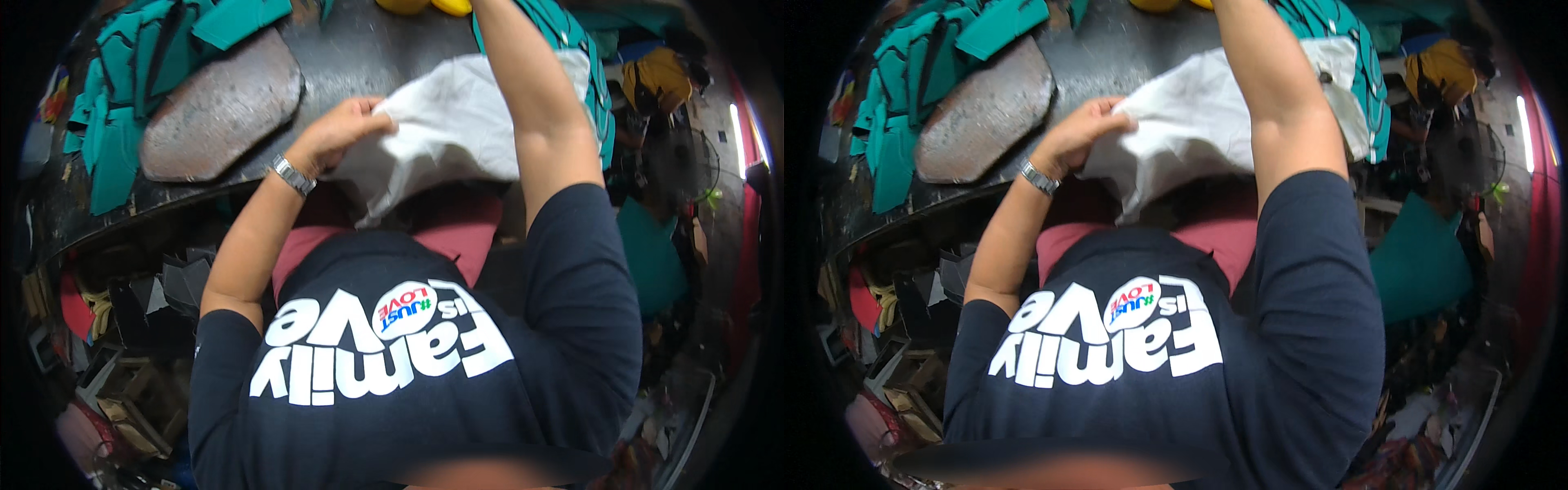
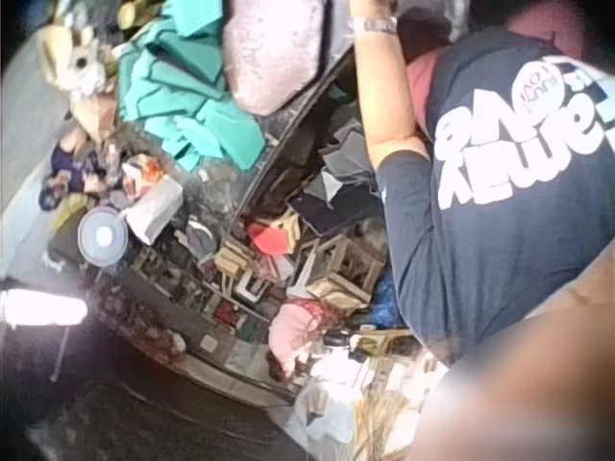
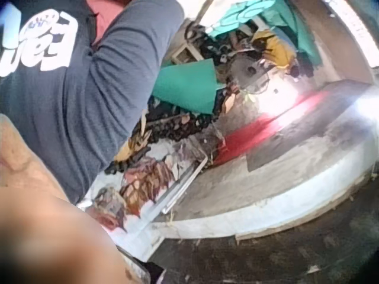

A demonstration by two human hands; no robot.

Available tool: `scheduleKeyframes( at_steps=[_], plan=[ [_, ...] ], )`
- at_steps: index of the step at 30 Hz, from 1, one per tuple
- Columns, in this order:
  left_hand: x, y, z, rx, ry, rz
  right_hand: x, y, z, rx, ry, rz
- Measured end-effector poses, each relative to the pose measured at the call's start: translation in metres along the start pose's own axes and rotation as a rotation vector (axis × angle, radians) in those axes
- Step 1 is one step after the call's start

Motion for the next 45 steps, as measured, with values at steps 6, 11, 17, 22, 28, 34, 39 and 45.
scheduleKeyframes(
  at_steps=[6,11,17,22,28,34,39,45],
  plan=[
    [-0.003,-0.002,0.000,-0.005,0.116,0.081,-0.035,0.039,0.029,-0.059,-0.075,0.110],
    [-0.007,-0.006,-0.001,0.011,0.186,-0.047,-0.056,0.073,0.020,-0.031,-0.372,0.277],
    [-0.016,-0.004,-0.016,0.199,0.129,-0.132,-0.061,0.168,-0.075,0.103,-1.230,0.192],
    [-0.024,0.003,-0.031,0.304,-0.447,-0.292,-0.051,0.225,-0.175,0.416,-1.061,-0.244],
    [-0.017,0.016,-0.053,0.468,-0.943,-0.441,-0.017,0.232,-0.166,0.300,-0.884,-0.192],
    [-0.020,0.001,-0.032,0.175,-0.681,-0.303,0.024,0.224,-0.155,0.210,0.005,-0.025],
    [-0.022,-0.008,-0.012,-0.043,-0.420,-0.247,0.024,0.225,-0.150,0.161,0.106,-0.011],
    [-0.009,-0.003,-0.013,-0.058,-0.196,-0.154,0.029,0.217,-0.147,0.068,0.173,0.039]
  ],
)
Point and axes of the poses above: each hand's wrist, its own y-axis away from the middle knuckle, its own x-axis out of the palm, z = x × y, the point moved 10 cm from there along -y, towards the middle knuckle, and after that the axes turned 12 degrees about -z, right-handed, at the moved point
